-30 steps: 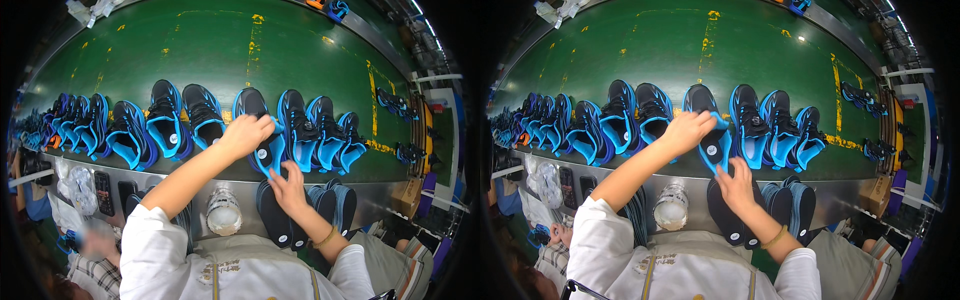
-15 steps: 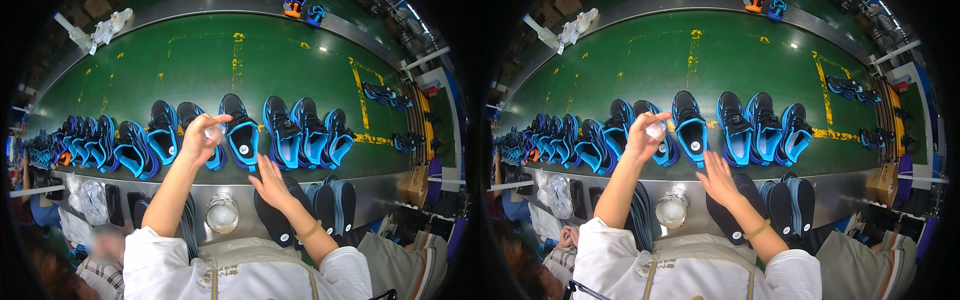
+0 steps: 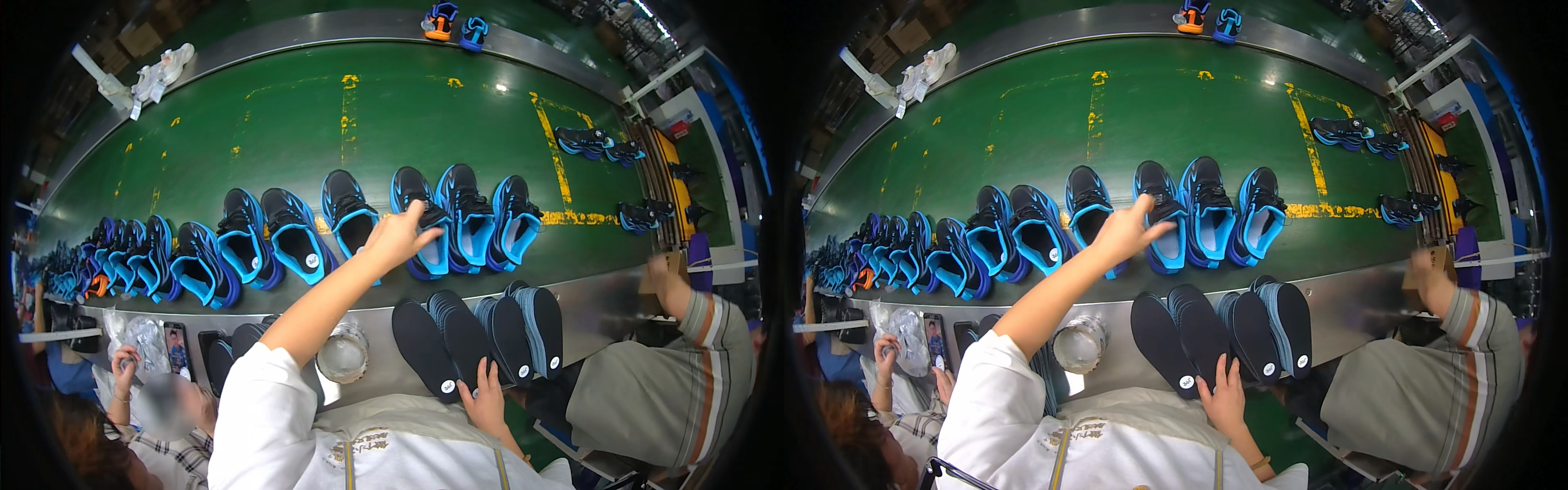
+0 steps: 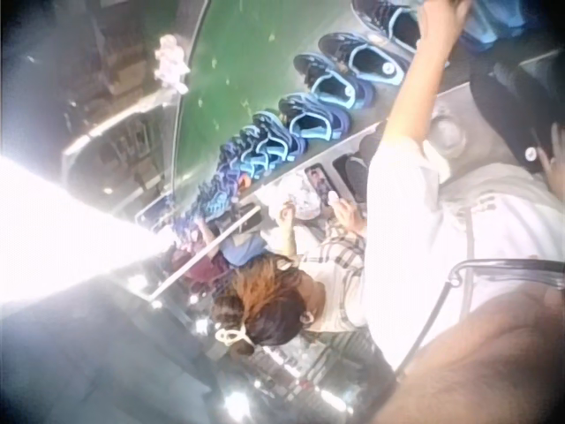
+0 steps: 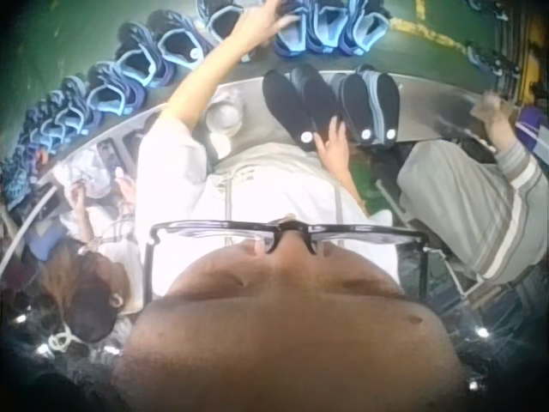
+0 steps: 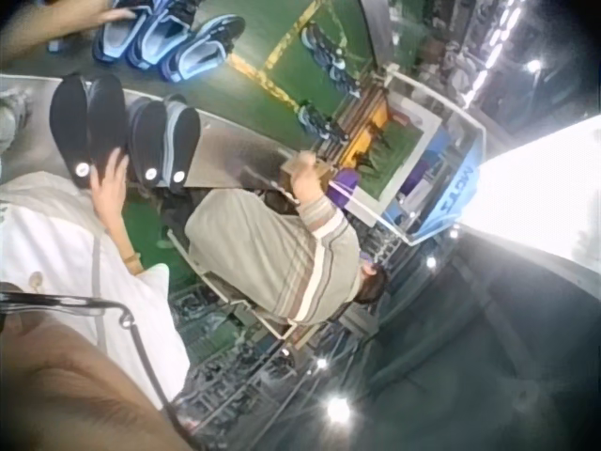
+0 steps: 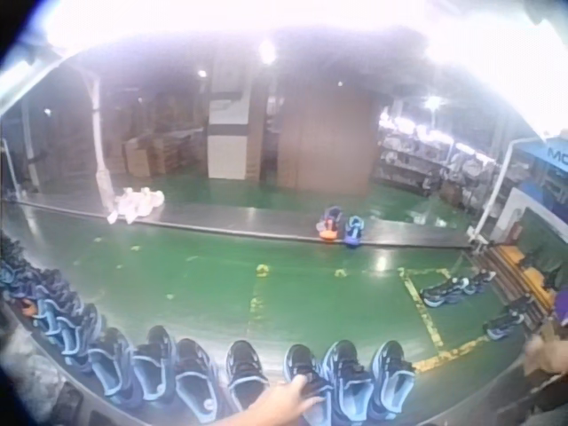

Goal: The person takes a shoe from the assembly line, inserts a black insole into it by hand, and places the shoe back onto the conveyor belt.

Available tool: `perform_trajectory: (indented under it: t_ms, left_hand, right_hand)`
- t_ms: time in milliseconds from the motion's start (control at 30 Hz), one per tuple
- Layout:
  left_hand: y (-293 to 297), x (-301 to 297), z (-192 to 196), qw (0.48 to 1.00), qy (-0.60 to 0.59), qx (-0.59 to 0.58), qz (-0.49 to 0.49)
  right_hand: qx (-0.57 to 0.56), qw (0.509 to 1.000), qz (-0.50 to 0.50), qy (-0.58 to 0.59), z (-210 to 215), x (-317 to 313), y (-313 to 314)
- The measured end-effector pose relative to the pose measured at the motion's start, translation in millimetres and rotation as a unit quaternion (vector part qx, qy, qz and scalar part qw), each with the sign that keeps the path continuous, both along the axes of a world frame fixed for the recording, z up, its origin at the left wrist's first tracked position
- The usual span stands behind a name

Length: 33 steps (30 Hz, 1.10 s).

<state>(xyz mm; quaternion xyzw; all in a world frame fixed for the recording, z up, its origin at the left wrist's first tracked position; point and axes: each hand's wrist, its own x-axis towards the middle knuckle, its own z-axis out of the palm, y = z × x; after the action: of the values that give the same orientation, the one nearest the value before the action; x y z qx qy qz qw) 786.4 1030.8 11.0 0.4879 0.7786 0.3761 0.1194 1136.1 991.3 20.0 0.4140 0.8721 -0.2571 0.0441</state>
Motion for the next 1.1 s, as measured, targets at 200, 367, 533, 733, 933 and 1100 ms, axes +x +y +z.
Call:
perform_trajectory:
  t_ms: [200, 367, 533, 733, 933, 1100]
  left_hand:
    - [30.4, -17.7, -19.4, 0.970, 0.243, 0.027, -0.005]
    - [28.2, -42.8, 1.0, 0.972, 0.230, -0.037, 0.019]
    - [30.3, -42.4, 6.7, 0.985, 0.047, -0.167, -0.016]
    - [30.7, -57.5, -8.6, 0.985, -0.049, -0.157, -0.044]
    - [23.2, -55.0, -9.0, 0.974, -0.128, -0.185, -0.017]
    - [19.2, -55.0, -7.7, 0.969, -0.152, -0.194, -0.003]
  right_hand:
    - [0.010, 0.995, -0.041, 0.090, 9.1, 8.3, 25.2]
    - [-0.010, 0.974, -0.021, 0.226, 76.2, -53.7, 90.2]
    - [-0.214, 0.966, 0.051, 0.136, 94.3, -139.9, 148.6]
    - [-0.038, 0.973, 0.225, 0.041, 12.0, -226.4, 149.8]
    - [0.166, 0.946, 0.265, 0.083, -41.2, -248.3, 117.2]
    - [0.163, 0.956, 0.241, -0.042, 0.2, -237.5, 120.8]
